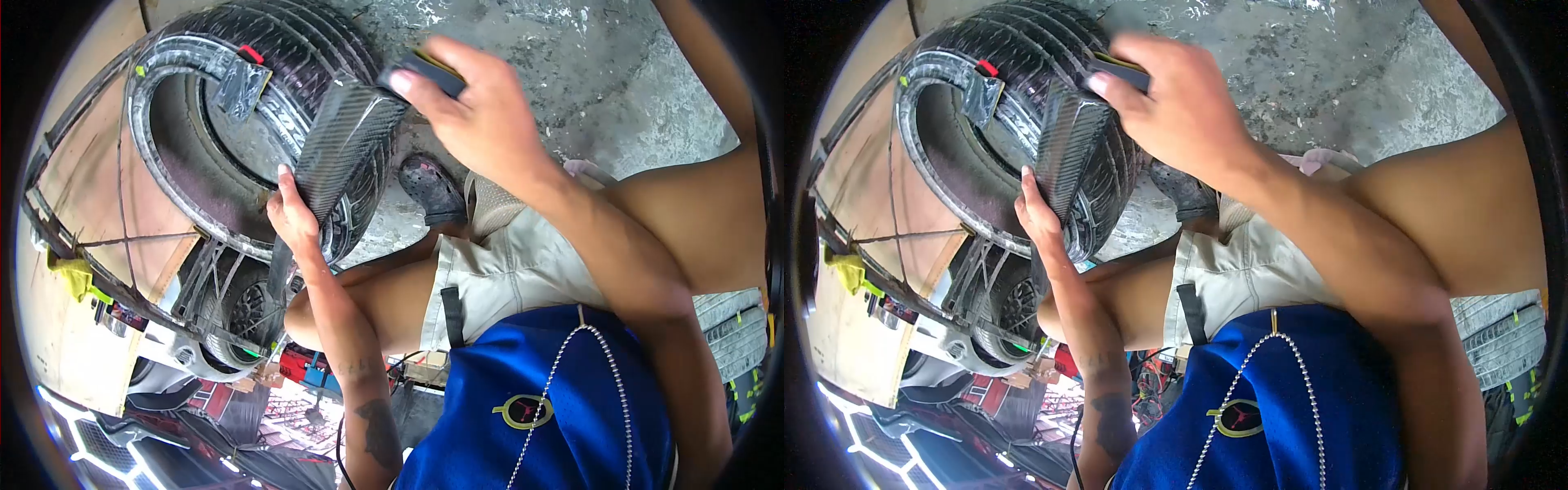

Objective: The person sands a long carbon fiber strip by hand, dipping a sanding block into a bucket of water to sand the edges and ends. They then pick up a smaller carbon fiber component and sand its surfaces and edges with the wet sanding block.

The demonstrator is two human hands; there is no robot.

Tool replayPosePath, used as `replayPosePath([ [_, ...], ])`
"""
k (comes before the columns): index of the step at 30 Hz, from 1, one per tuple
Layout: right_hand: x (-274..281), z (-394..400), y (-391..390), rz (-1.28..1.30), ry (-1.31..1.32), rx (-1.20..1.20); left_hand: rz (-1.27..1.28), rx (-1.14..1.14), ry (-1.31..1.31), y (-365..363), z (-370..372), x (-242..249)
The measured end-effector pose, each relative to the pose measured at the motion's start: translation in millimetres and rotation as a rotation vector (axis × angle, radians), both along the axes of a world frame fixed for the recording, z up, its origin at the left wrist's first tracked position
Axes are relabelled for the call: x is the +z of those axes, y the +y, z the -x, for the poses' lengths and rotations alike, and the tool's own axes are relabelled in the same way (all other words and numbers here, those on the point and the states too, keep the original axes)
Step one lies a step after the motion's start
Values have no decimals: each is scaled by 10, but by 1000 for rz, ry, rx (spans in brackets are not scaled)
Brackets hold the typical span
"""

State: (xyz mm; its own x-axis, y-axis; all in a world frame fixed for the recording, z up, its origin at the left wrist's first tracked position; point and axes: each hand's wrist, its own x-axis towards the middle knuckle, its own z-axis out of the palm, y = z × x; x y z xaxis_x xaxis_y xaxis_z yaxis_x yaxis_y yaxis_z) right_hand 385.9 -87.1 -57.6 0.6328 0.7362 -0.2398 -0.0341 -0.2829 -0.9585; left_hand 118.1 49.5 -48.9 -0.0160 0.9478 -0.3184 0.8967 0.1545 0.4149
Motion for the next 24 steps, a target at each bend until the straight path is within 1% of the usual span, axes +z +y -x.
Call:
replayPosePath([
  [1, 28, 35, -56, -25, 199, -10, 7, -1, 0, 2, -23, 12],
  [2, 22, 7, -74, -32, 187, -5, 0, 3, -12, 17, -36, 10],
  [4, 40, -30, -85, 12, 42, 67, 0, -8, 48, 13, -15, 8],
  [5, -8, -40, 1, -11, 69, 64, -27, -65, 117, 51, 27, -17],
  [6, -22, -53, 59, -11, 74, 71, -27, -58, 122, 45, 65, -32],
  [8, -11, -82, 161, -26, 141, 96, 115, 66, 76, 64, -10, 31],
  [9, -15, -100, 108, 53, 161, 149, 83, 12, 171, 55, -54, 64],
  [10, -6, -96, 26, 45, 159, 153, -26, -56, 176, 75, 70, -50],
  [12, 36, -64, -110, 42, 192, 131, -27, -39, 210, 52, 24, -12],
  [14, 43, -78, -30, 10, 239, 129, -8, -24, 219, 88, -20, 8],
  [16, -50, -93, 180, 6, 65, 134, 29, -13, 244, 55, 30, 2],
  [17, -153, -49, 280, -185, -72, 35, 41, -14, 210, 66, 58, -26],
  [18, -174, -40, 220, -191, -73, 34, 47, -19, 172, 96, 80, -40],
  [20, 16, -60, 35, 37, 191, 113, 56, 7, 216, 81, 75, -21],
  [22, 65, -93, -4, 67, 152, 134, -2, -24, 282, 78, 17, -10],
  [24, 20, -134, 75, 71, 141, 177, 22, -18, 273, 116, -49, 8],
])
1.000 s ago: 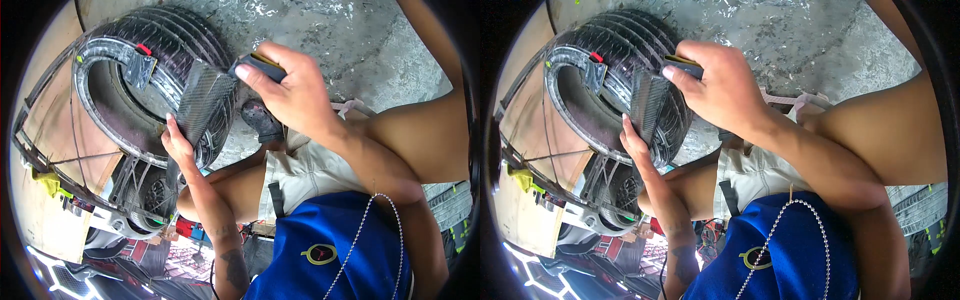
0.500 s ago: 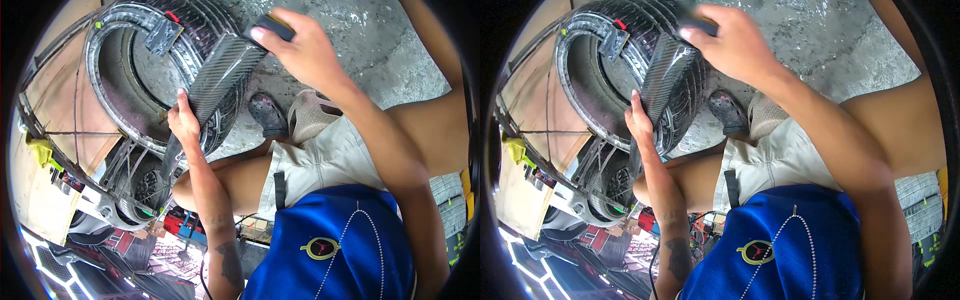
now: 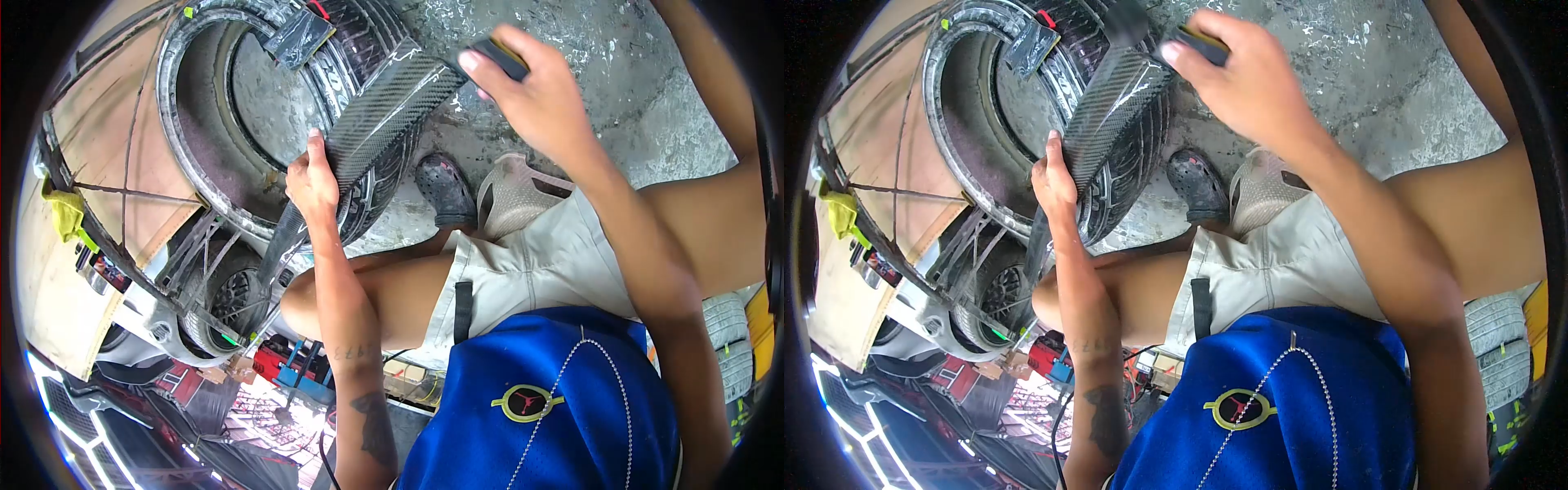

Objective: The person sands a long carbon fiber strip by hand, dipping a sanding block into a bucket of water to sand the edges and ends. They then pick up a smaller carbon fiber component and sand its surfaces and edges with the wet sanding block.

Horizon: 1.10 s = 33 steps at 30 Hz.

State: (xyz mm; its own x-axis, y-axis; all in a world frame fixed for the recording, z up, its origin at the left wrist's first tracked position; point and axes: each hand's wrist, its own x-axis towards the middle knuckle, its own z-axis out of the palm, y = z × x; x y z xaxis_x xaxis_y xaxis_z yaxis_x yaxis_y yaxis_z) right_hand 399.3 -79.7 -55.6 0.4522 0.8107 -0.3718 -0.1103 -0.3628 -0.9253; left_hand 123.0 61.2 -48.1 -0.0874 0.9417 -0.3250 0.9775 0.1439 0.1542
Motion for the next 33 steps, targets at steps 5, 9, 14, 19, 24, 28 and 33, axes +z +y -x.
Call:
replayPosePath([
  [5, -101, 31, 39, -154, -198, -11, 65, 17, 33, -21, 16, 51],
  [9, -79, 15, -117, -58, -66, 7, 22, -12, 86, -55, -81, 126],
  [14, -146, 0, 136, -218, -211, 20, 59, -32, 64, -46, -59, 142],
  [19, -52, -10, 24, -113, -249, 16, 62, -12, 83, -27, -77, 149],
  [24, -16, 3, 115, -63, -168, 32, 79, -14, 101, -23, -42, 135],
  [28, -42, 14, -42, -146, -199, 23, 114, -7, 118, 21, -51, 137],
  [33, -56, -2, 176, -188, -308, 17, 124, -7, 137, -8, -58, 169],
])
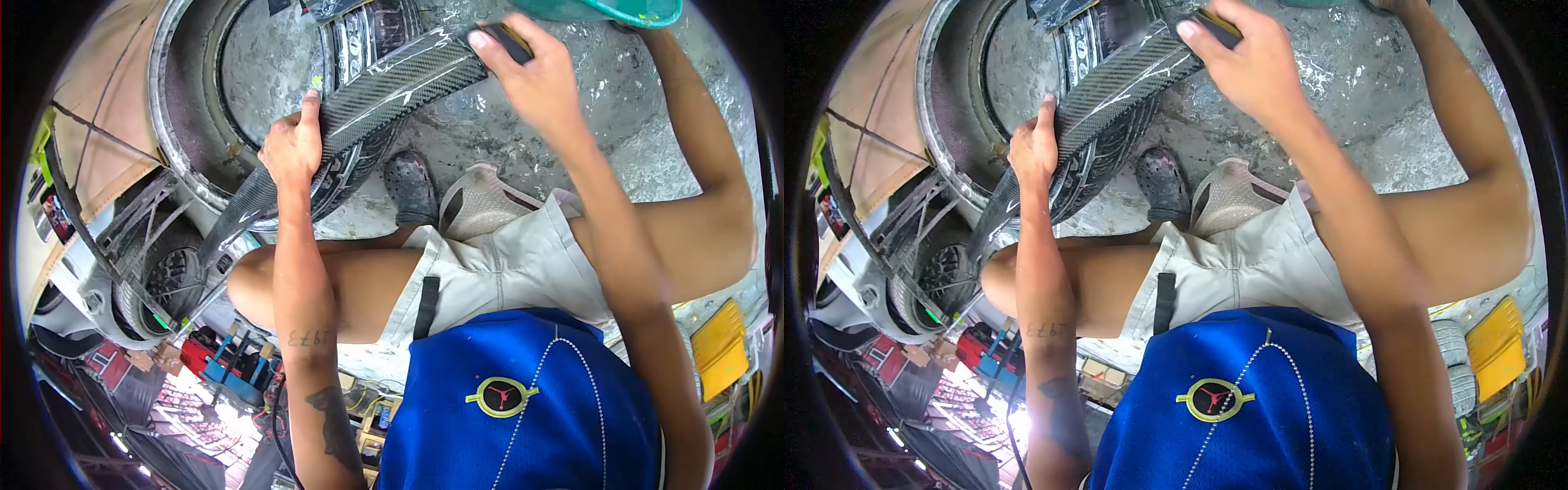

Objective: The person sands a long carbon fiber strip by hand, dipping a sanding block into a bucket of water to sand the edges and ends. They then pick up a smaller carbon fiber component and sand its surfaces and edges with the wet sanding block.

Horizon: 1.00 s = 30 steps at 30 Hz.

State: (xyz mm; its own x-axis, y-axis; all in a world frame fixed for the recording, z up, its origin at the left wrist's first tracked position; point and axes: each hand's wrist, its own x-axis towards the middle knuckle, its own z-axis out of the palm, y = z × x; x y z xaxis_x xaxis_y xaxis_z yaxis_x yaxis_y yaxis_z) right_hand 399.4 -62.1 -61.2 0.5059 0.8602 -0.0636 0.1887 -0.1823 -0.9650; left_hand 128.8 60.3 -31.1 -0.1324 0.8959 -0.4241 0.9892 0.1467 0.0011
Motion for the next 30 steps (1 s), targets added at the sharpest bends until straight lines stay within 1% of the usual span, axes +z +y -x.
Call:
replayPosePath([
  [1, 83, 23, -82, -1, -12, 15, 7, 3, -5, 0, -5, 12],
  [3, 140, 42, -219, 96, 103, -20, -13, 12, -24, 13, -15, 29],
  [4, 130, 48, -189, 39, 109, -14, -10, 1, -5, 22, -20, 34],
  [5, 102, 6, -118, 42, 95, 3, 1, -12, 17, 6, -15, 36],
  [6, 59, -28, -25, 22, 12, 30, -8, -14, -46, -6, 7, 44],
  [7, 34, -45, 54, 2, -69, 61, -6, -15, -50, -3, 15, 37],
  [9, 8, -56, 54, 11, -40, 97, 13, -22, -38, -1, 25, 31],
  [11, 69, -22, -80, 73, -106, 33, 11, -18, -40, -22, 19, 40],
  [12, 142, 44, -168, 11, 21, -5, 5, -27, -34, -5, 17, 50],
  [15, 82, -17, -100, -25, -78, 47, 27, -35, -42, 14, 29, 34],
  [16, 105, -84, 6, 68, -137, 119, 12, -34, -45, 6, 57, -4],
  [17, 138, -62, 116, -5, -172, 123, 22, -23, -41, -12, 62, -12],
  [20, 178, -19, 24, 15, -149, 114, 51, -21, -57, -4, 27, 64],
  [22, 159, 15, -135, 18, -131, 38, 37, -24, -57, -9, 25, 85],
  [25, 98, -27, -20, -8, -148, 72, 7, -33, -41, -1, 54, 15],
  [26, 102, -41, 99, -55, -201, 107, 22, -39, -52, 3, 60, 19],
  [27, 134, -27, 153, 51, -67, 101, 36, -45, -62, -2, 66, 24],
  [29, 104, -22, 80, 0, -180, 77, 51, -40, -71, -2, 59, 42],
  [30, 103, 22, -1, -6, -185, 80, 53, -49, -64, 8, 69, 28],
])
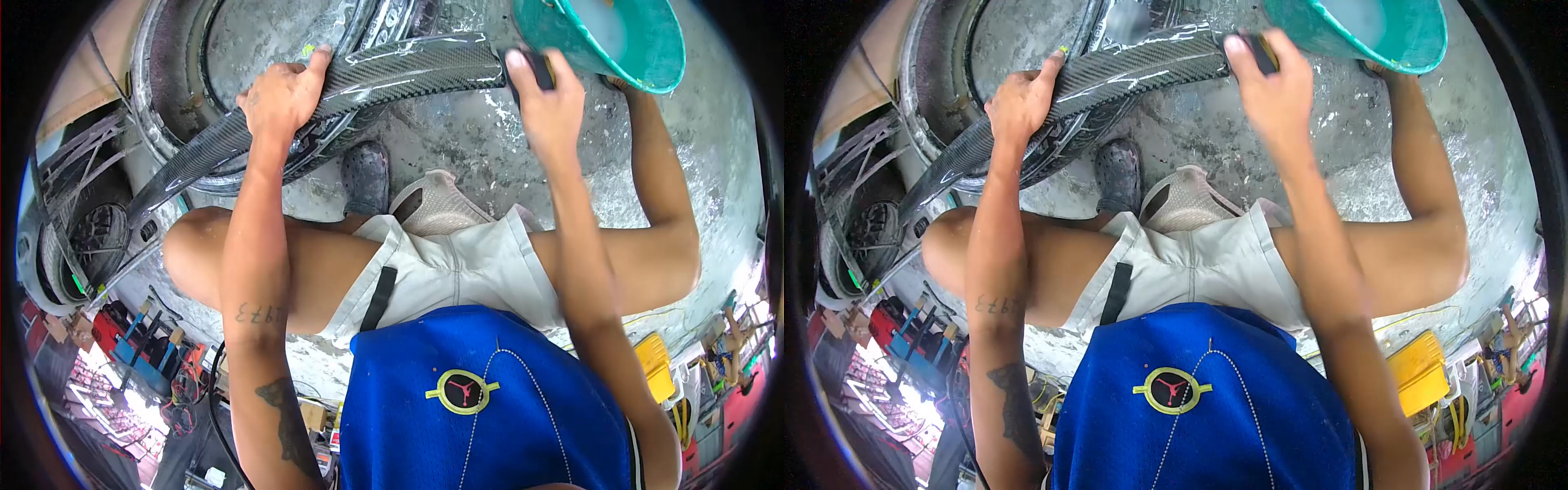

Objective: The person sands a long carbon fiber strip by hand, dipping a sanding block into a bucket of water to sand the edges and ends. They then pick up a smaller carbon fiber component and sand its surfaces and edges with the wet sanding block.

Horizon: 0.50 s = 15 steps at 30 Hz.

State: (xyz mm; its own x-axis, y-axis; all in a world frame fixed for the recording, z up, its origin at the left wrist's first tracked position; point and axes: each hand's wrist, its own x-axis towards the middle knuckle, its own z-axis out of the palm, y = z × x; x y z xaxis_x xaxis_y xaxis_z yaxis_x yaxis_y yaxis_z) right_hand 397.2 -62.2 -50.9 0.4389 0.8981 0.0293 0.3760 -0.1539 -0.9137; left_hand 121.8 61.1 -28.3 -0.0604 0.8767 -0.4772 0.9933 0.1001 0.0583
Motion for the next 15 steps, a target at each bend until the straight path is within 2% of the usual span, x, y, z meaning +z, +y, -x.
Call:
replayPosePath([
  [2, 33, 97, -175, 47, 261, -158, -7, 1, -2, 23, 3, -1],
  [5, 21, 38, -80, 63, 281, -104, -24, 1, 34, -7, -15, -11],
  [6, -157, -45, 19, -38, 203, -46, -8, 6, 29, 9, -13, -11],
  [7, -169, -46, 2, -30, 204, -49, 8, 10, 24, 15, -7, -10],
  [9, -162, -24, 3, 46, 315, -81, 11, -7, 29, 0, -1, 5],
  [10, -30, 67, -73, 25, 452, -135, 13, -8, 31, -5, -4, 11],
  [15, -125, 42, -75, 38, 541, -177, -4, -13, 42, 7, -9, -26],
])
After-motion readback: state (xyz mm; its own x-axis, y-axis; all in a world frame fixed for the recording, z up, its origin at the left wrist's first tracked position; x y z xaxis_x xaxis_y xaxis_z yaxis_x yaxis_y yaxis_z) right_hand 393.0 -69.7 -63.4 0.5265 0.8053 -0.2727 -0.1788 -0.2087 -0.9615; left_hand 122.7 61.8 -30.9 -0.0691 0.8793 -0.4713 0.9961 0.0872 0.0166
